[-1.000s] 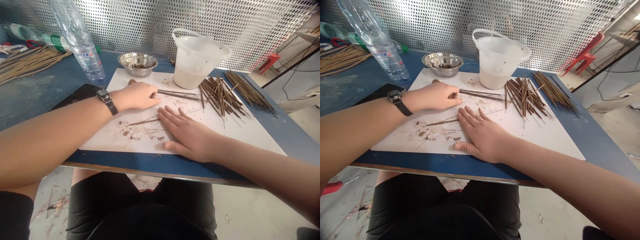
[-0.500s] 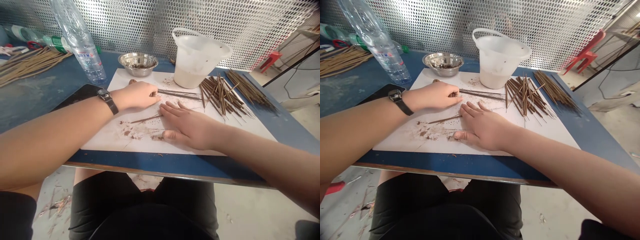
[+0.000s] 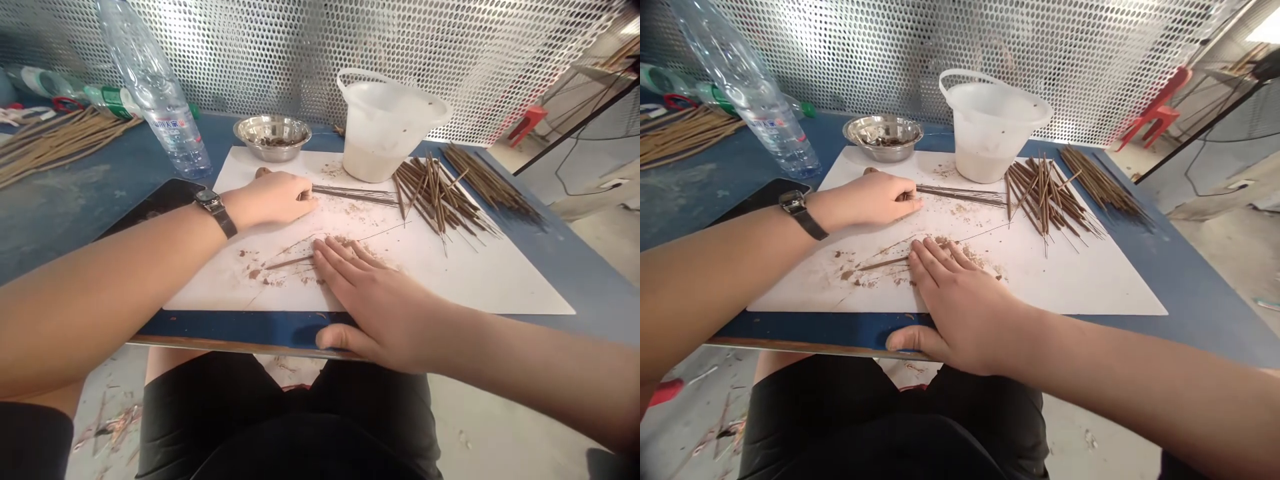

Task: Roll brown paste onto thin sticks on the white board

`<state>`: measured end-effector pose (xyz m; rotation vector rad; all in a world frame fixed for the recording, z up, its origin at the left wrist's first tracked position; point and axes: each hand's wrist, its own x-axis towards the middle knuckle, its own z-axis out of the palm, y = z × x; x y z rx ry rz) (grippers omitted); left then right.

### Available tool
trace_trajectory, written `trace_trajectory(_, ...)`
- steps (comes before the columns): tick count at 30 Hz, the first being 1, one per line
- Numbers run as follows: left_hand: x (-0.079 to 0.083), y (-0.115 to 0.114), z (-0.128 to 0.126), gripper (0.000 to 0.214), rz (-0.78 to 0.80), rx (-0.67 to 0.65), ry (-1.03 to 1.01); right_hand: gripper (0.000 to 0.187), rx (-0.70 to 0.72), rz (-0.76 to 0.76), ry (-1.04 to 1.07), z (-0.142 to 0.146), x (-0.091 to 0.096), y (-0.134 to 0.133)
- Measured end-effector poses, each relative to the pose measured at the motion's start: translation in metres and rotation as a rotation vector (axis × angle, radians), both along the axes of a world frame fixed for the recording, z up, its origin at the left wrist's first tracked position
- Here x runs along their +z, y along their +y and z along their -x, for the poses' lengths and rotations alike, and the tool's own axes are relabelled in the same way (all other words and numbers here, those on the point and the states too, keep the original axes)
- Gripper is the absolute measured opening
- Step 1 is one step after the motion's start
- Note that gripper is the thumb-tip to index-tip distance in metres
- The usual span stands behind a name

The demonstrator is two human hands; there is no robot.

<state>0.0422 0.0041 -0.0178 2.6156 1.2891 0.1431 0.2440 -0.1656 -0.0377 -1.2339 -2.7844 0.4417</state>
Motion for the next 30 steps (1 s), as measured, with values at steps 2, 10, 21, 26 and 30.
trace_trajectory(2,-0.001,0.001,0.000,0.029,-0.003,-0.003,-0.010,0.114,-0.002,-0.006,0.015,0.002,-0.002,0.012)
trace_trajectory(10,0.002,-0.001,0.000,0.028,0.009,0.008,0.002,0.116,0.000,0.049,0.007,0.000,0.003,0.023)
trace_trajectory(21,0.003,-0.002,-0.001,0.028,0.016,0.015,-0.004,0.111,0.007,0.001,0.035,-0.006,-0.004,0.043)
trace_trajectory(26,0.003,-0.002,0.000,0.029,0.023,0.018,0.006,0.115,0.003,0.022,0.002,-0.015,0.003,0.019)
trace_trajectory(30,0.003,-0.002,0.000,0.030,0.012,0.009,0.010,0.102,0.013,0.024,-0.006,-0.026,0.010,-0.002)
